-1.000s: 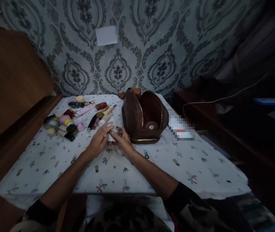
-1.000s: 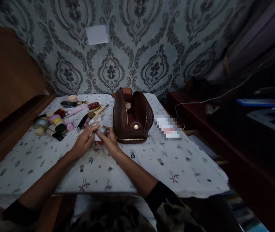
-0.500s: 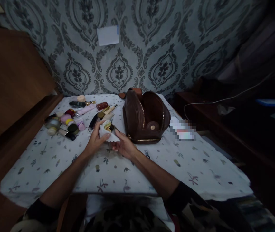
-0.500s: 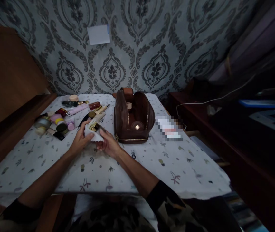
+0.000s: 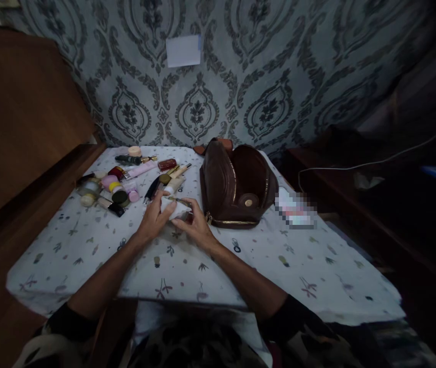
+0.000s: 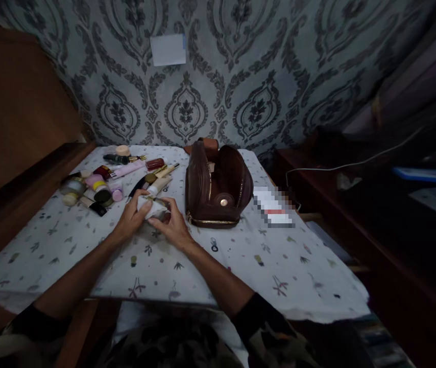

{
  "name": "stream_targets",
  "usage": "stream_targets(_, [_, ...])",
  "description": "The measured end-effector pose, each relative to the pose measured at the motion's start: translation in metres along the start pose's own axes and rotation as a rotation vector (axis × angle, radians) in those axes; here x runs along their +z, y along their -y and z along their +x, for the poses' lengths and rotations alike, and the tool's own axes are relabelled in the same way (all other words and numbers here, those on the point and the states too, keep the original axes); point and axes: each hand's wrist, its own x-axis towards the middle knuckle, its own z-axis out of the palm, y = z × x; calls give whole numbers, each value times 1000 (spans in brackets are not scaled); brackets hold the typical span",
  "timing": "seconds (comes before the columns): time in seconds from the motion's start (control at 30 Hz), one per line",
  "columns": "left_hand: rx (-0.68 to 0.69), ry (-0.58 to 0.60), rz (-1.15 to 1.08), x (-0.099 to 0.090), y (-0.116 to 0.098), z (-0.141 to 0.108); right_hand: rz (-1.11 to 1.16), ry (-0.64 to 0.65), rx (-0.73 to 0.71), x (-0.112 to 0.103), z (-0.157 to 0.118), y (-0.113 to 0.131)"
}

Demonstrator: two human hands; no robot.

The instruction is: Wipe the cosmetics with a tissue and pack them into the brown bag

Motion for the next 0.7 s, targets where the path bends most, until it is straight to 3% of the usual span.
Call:
stream_targets(0.17, [-40, 75, -58, -1, 10, 4, -240, -32, -60, -4, 0, -6])
stream_targets(0.3, [-114, 84, -179, 0, 14, 5, -438, -71, -199, -6, -1, -8])
stream_targets(0.53, [-394, 126, -391, 7, 21, 8, -631, -90, -317, -9, -4, -8])
stream_targets(0.63, [-390, 148, -497, 10, 24, 11, -622, -79, -317, -8, -4, -10])
stream_targets(0.7, [-339, 85, -524, 11, 24, 13, -592, -69, -313, -7, -4, -12])
